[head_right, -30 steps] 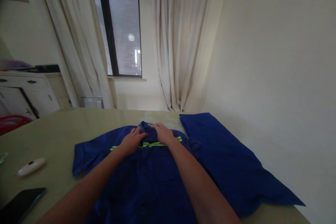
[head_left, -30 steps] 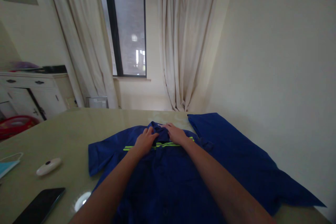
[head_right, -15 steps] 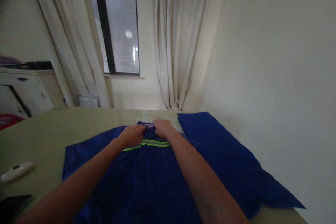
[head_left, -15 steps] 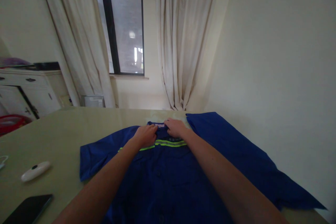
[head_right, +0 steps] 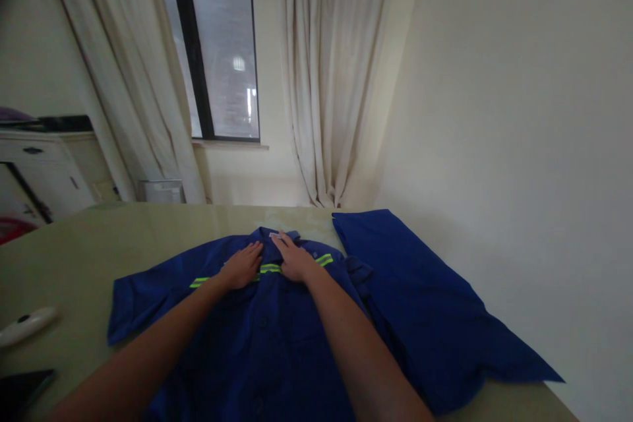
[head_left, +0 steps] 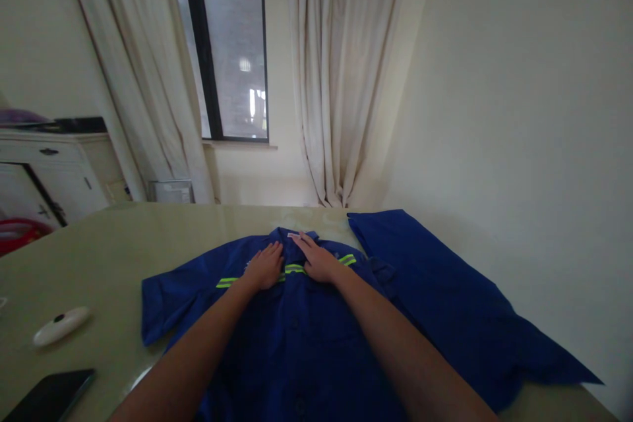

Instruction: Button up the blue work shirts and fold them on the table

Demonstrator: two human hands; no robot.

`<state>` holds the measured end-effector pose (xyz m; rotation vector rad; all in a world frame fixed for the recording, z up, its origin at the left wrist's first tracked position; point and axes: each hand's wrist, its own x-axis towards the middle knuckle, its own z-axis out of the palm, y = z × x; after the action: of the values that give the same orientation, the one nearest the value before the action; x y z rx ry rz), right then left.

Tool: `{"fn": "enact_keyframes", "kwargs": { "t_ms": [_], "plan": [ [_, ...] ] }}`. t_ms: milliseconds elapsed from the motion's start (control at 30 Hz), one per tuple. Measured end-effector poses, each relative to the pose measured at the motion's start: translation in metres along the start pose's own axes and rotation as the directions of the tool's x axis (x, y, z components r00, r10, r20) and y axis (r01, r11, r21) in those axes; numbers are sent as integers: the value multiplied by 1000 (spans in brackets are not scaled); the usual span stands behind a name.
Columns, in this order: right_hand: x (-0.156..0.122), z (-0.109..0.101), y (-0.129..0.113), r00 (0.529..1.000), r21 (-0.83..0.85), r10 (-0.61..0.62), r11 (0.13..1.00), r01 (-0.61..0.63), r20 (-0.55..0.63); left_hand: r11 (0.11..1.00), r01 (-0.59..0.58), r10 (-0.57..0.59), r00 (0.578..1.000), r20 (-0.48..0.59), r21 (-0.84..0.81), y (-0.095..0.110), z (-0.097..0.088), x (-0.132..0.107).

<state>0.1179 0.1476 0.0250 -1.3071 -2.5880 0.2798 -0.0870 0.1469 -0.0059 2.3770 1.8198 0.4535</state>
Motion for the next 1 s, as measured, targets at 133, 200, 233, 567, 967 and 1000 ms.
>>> {"fn": "enact_keyframes", "kwargs": {
  "t_ms": [133,200,233,567,967,1000],
  "plan": [
    [-10,-1,2,986,-67,84,993,-94,-145,998,-18,13,997,-75,-60,12,-11,-6],
    [-18,-6,4,983,-102,105,987,-121,-154,994,-39,32,997,-66,-104,21,-10,-12],
    [-23,-9,5,981,-114,110,985,-129,-158,991,-43,36,998,-52,-127,25,-8,-15],
    [-117,-81,61,880,-220,447,853,-474,-162,860,63,-71,997,3,-507,37,7,23],
    [-210,-22,66,894,3,358,929,-371,-270,753,160,-201,980,9,-639,76,10,87],
    [-210,-21,64,891,5,359,928,-373,-276,758,137,-198,980,-26,-638,76,7,90]
  ]
}}
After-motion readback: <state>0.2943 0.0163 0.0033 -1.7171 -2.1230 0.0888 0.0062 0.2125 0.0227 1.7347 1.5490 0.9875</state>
